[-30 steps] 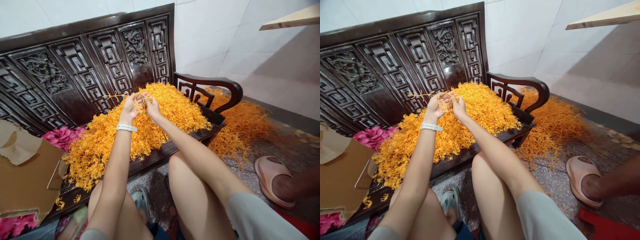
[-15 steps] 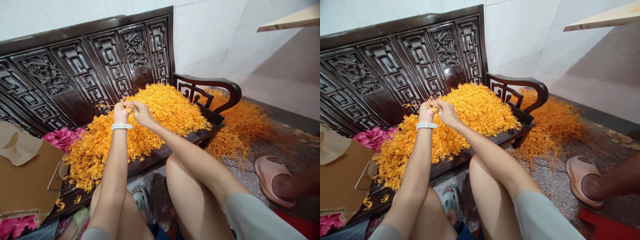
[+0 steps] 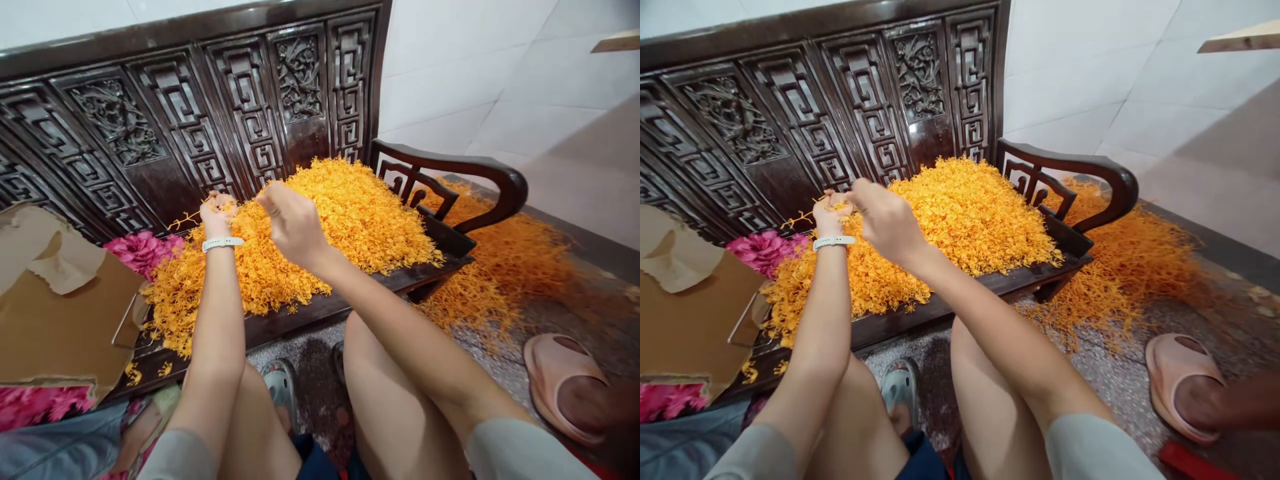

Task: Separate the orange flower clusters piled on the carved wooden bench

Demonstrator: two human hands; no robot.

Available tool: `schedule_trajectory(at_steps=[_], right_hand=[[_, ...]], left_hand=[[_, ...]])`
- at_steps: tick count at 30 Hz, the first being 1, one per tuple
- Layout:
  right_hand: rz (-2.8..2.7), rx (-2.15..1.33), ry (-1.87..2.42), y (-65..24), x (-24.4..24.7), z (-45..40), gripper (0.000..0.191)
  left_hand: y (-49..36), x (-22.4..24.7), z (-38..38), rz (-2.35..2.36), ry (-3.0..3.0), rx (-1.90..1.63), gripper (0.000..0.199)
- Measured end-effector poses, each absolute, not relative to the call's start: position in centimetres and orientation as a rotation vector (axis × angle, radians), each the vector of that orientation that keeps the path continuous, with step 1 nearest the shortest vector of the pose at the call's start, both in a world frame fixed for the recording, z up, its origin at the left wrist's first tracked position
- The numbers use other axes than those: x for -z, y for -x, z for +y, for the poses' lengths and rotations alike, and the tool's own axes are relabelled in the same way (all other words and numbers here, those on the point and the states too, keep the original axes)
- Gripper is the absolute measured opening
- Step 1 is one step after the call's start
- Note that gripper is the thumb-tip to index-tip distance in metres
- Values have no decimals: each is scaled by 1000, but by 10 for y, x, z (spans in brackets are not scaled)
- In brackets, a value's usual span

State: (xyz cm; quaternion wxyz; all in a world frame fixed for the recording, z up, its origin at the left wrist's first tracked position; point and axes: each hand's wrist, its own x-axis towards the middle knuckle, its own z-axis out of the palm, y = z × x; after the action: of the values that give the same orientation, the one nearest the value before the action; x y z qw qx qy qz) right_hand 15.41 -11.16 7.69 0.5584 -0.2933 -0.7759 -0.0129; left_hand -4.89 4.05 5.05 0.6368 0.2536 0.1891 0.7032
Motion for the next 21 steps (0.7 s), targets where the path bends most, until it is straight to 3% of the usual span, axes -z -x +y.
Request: schedule_trajectory(at_steps=[3, 6, 8, 13, 17, 21], right_hand=[[-1729, 6, 972, -182, -63, -73, 38], [-1730, -93, 1402, -209, -45, -40, 69], [-1721, -171, 1582, -219, -37, -32, 74], [-1682, -283, 1306, -213, -40, -42, 75], [-1568, -585, 1066, -194, -48, -56, 86], [-1387, -870, 992, -180, -46, -58, 85]], left_hand=[[42, -69, 32, 287, -411, -1654, 49], [23, -83, 22, 193, -409, -1631, 49], [12, -89, 18, 196, -402, -1645, 51], [-12, -98, 17, 374, -343, -1645, 42], [-35, -96, 18, 469, -433, -1721, 34], [-59, -90, 18, 544, -597, -1774, 32]])
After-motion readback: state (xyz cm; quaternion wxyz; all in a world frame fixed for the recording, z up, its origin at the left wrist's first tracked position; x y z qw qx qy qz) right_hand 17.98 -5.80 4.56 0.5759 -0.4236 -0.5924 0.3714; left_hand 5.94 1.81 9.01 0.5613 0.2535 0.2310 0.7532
